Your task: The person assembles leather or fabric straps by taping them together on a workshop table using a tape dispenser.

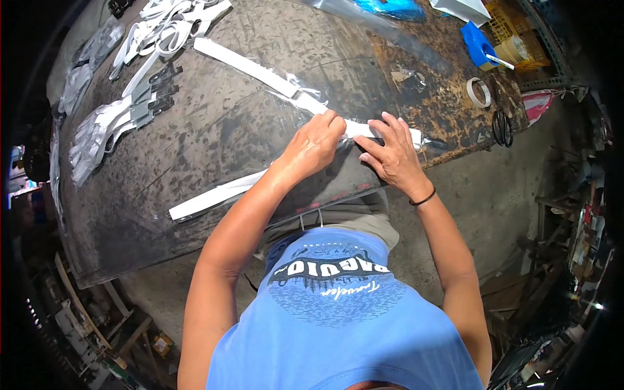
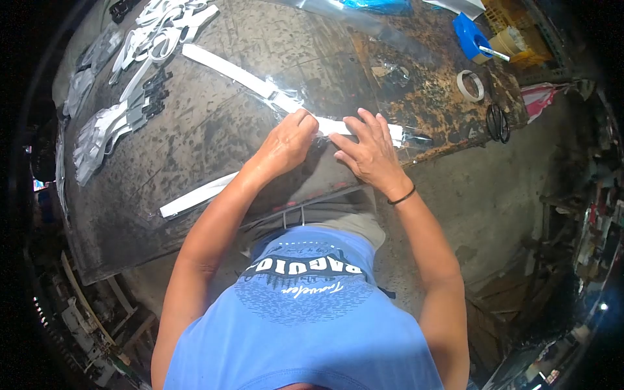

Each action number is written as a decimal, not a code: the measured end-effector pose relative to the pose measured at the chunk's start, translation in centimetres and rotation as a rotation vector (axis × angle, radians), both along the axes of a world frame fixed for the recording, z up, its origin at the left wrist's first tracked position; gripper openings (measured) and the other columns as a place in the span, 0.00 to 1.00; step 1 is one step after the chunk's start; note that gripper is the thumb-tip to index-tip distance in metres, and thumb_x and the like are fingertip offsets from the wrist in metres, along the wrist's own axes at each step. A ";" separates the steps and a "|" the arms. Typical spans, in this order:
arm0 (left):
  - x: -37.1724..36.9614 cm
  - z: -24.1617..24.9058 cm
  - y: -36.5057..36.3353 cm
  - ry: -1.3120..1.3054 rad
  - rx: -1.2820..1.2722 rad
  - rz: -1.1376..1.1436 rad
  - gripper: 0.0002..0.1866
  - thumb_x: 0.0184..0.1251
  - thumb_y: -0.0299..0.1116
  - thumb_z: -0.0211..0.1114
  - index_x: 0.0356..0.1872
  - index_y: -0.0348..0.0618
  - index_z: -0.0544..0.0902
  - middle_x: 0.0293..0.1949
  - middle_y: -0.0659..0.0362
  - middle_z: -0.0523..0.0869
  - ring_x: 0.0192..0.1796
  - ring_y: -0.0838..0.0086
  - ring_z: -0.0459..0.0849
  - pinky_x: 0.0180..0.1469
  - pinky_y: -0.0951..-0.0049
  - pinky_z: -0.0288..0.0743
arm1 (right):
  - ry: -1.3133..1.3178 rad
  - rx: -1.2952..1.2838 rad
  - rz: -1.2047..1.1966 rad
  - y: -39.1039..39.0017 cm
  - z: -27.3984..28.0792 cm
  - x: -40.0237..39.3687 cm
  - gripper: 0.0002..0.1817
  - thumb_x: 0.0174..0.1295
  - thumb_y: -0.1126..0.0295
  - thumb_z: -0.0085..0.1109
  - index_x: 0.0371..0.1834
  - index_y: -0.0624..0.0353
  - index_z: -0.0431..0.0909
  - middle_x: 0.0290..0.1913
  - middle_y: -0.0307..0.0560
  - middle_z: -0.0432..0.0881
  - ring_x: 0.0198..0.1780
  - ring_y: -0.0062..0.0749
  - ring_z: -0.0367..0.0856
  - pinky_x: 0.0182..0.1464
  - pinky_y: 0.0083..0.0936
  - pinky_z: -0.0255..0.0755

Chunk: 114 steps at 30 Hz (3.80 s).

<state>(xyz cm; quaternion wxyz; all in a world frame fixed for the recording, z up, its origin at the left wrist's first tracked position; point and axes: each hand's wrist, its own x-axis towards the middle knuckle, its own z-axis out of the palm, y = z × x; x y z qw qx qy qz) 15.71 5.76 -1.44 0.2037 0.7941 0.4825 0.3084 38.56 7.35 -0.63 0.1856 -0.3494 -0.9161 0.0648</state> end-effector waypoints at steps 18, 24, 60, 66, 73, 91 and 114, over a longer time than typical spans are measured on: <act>0.3 -0.2 0.1 -0.096 0.126 0.047 0.14 0.61 0.21 0.62 0.48 0.38 0.73 0.36 0.47 0.77 0.43 0.48 0.80 0.45 0.54 0.75 | -0.102 -0.038 -0.024 0.1 -1.1 -1.5 0.35 0.62 0.44 0.60 0.72 0.42 0.67 0.74 0.50 0.60 0.75 0.57 0.54 0.72 0.64 0.49; 0.6 -0.7 0.4 0.006 0.009 0.111 0.11 0.63 0.23 0.63 0.46 0.42 0.79 0.37 0.49 0.80 0.41 0.51 0.82 0.42 0.55 0.77 | -0.045 -0.057 -0.031 -0.2 -0.9 -1.6 0.32 0.60 0.48 0.64 0.68 0.43 0.72 0.72 0.48 0.62 0.74 0.55 0.54 0.71 0.66 0.51; 0.6 1.6 0.4 0.270 0.251 0.113 0.20 0.55 0.24 0.66 0.52 0.43 0.80 0.48 0.51 0.81 0.49 0.58 0.78 0.49 0.59 0.69 | 0.581 -0.022 -0.938 1.9 1.3 17.1 0.13 0.63 0.63 0.63 0.43 0.62 0.82 0.41 0.54 0.79 0.43 0.46 0.79 0.49 0.37 0.73; 8.2 5.9 1.3 -0.243 -0.093 0.023 0.11 0.66 0.28 0.65 0.48 0.37 0.83 0.45 0.49 0.81 0.43 0.61 0.83 0.39 0.68 0.79 | 0.248 -0.315 -1.064 4.0 1.4 18.6 0.15 0.57 0.59 0.69 0.36 0.62 0.82 0.35 0.51 0.81 0.44 0.45 0.79 0.48 0.41 0.72; 23.7 4.9 6.6 -0.717 -1.128 -0.028 0.21 0.76 0.46 0.57 0.50 0.35 0.81 0.40 0.57 0.81 0.28 0.75 0.79 0.28 0.74 0.72 | 1.117 -0.905 -0.999 4.5 0.9 19.8 0.11 0.64 0.60 0.65 0.35 0.55 0.81 0.27 0.32 0.78 0.23 0.16 0.71 0.26 0.20 0.66; 31.3 2.7 9.2 -1.012 -1.227 0.314 0.06 0.73 0.35 0.61 0.38 0.46 0.77 0.31 0.62 0.82 0.22 0.81 0.70 0.23 0.78 0.64 | 0.462 -0.140 -0.945 9.6 3.0 30.4 0.19 0.65 0.67 0.61 0.56 0.66 0.78 0.41 0.50 0.86 0.43 0.40 0.85 0.43 0.34 0.78; 30.6 1.0 2.1 -0.985 -1.246 0.325 0.10 0.68 0.41 0.68 0.40 0.49 0.79 0.30 0.65 0.82 0.23 0.83 0.70 0.24 0.81 0.62 | 0.061 -0.529 -0.727 14.5 1.4 33.8 0.40 0.40 0.57 0.73 0.57 0.68 0.75 0.47 0.67 0.84 0.51 0.56 0.85 0.52 0.43 0.78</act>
